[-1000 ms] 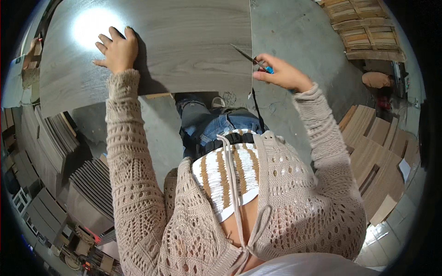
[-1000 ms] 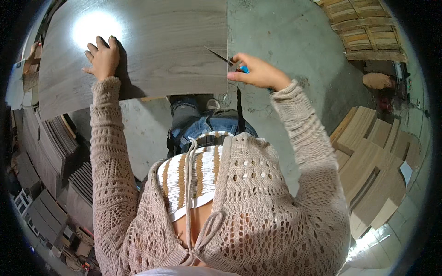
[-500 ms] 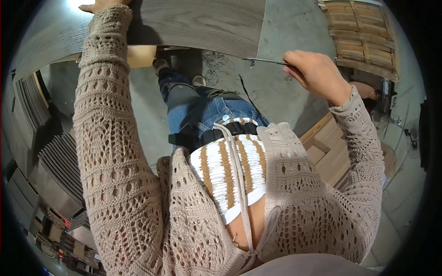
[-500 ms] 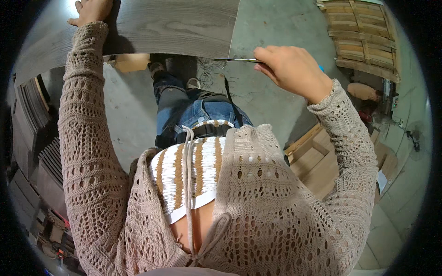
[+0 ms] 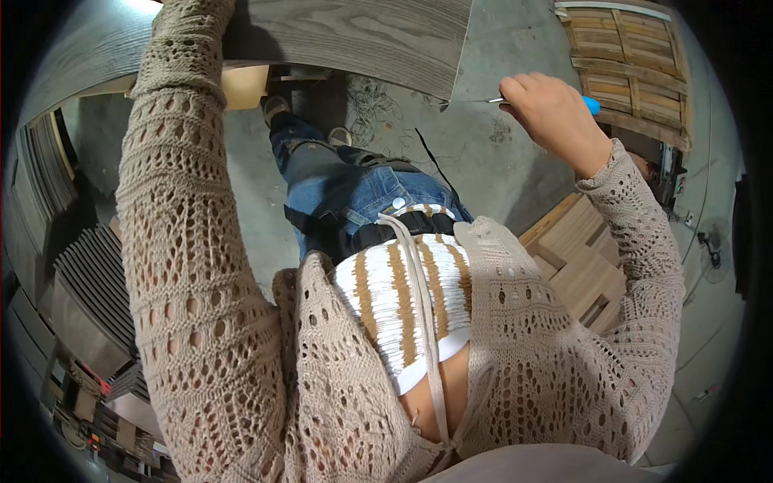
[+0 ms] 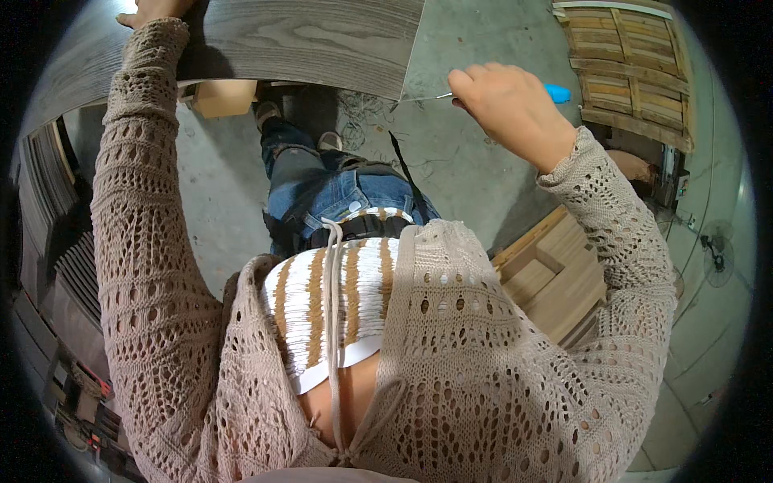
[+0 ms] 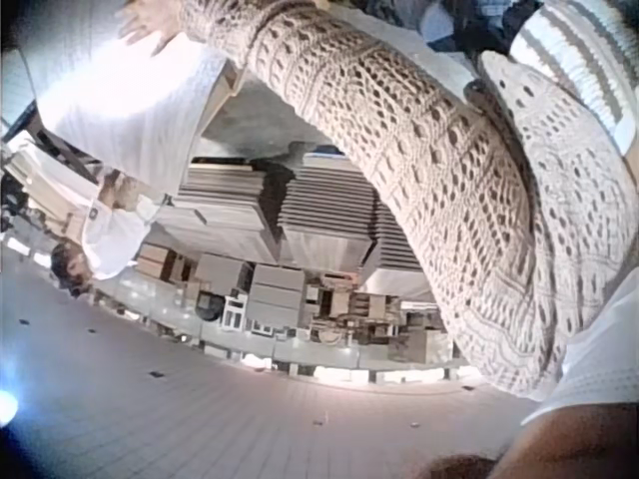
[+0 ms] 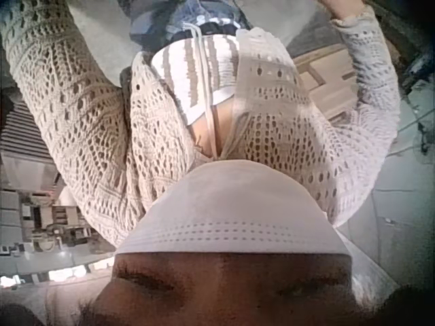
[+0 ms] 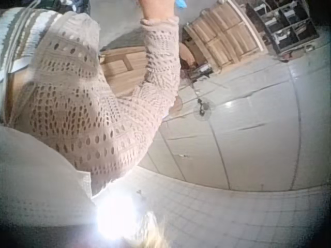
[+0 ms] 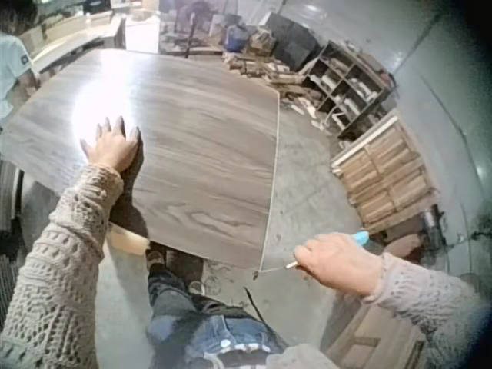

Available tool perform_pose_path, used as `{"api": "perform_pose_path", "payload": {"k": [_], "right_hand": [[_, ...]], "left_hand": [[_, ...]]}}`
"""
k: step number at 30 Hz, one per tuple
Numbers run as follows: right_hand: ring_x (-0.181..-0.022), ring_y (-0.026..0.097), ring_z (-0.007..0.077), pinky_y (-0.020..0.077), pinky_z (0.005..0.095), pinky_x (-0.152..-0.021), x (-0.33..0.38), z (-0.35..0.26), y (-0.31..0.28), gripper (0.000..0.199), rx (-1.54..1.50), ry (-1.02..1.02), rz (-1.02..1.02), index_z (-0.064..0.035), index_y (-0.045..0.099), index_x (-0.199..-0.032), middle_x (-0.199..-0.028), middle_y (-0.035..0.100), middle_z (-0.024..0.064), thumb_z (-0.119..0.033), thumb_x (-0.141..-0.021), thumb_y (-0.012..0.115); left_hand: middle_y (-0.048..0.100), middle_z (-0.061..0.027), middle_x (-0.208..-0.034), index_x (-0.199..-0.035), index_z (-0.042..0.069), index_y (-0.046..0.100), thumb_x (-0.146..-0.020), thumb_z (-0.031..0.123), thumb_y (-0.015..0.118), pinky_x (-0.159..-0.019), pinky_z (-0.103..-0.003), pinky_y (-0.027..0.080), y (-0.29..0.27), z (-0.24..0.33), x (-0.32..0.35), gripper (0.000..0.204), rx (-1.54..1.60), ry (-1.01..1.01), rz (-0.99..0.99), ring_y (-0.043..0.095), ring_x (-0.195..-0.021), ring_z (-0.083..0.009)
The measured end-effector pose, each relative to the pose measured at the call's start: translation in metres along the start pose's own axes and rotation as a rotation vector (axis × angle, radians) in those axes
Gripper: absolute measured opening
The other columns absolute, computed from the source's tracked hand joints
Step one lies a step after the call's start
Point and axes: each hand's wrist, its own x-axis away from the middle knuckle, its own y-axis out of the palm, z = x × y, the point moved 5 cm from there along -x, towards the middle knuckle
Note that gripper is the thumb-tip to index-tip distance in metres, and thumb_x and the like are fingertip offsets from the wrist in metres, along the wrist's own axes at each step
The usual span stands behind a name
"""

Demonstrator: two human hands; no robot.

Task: Trim and stack furniture panels in a workshop environment.

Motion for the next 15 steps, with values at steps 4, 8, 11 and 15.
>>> {"api": "perform_pose_path", "payload": {"k": [4, 8, 11, 15], "right_hand": [[-0.070, 0.056, 0.0269, 0.0460, 0.0382, -0.061, 0.001, -0.004, -0.005, 0.012, 0.024, -0.044, 0.029, -0.0058, 0.046, -0.082, -0.070, 0.053, 0.0080, -0.013, -0.082, 0.056], [-0.070, 0.056, 0.0280, 0.0458, 0.0389, -0.061, -0.001, -0.005, -0.006, 0.013, -0.008, -0.024, -0.049, -0.0055, 0.045, -0.082, -0.072, 0.054, 0.0087, -0.013, -0.083, 0.056], [-0.071, 0.056, 0.0294, 0.0454, 0.0401, -0.060, -0.001, -0.007, -0.006, 0.015, -0.050, -0.018, -0.110, -0.0053, 0.045, -0.082, -0.073, 0.055, 0.0094, -0.015, -0.083, 0.057], [-0.070, 0.056, 0.0305, 0.0449, 0.0415, -0.060, -0.001, -0.014, -0.001, 0.016, -0.080, -0.013, -0.088, -0.0050, 0.045, -0.082, -0.073, 0.055, 0.0100, -0.015, -0.083, 0.057]], "left_hand": [[0.026, -0.0144, -0.145, -0.135, 0.014, 0.036, -0.088, 0.047, 0.035, -0.104, -0.061, 0.011, -0.006, -0.004, 0.002, 0.058, 0.002, -0.014, 0.001, 0.022, -0.135, -0.0305], [0.026, -0.0148, -0.145, -0.135, 0.013, 0.036, -0.088, 0.047, 0.035, -0.105, -0.061, 0.010, -0.008, -0.007, 0.006, 0.057, 0.009, 0.001, 0.009, 0.021, -0.135, -0.0305], [0.025, -0.0148, -0.145, -0.136, 0.013, 0.036, -0.089, 0.047, 0.035, -0.105, -0.060, 0.010, -0.006, -0.011, 0.006, 0.058, 0.007, 0.000, 0.018, 0.021, -0.135, -0.0304], [0.025, -0.0145, -0.145, -0.136, 0.013, 0.036, -0.089, 0.047, 0.034, -0.105, -0.060, 0.010, -0.001, -0.014, 0.009, 0.058, -0.013, 0.004, 0.025, 0.020, -0.135, -0.0300]]}}
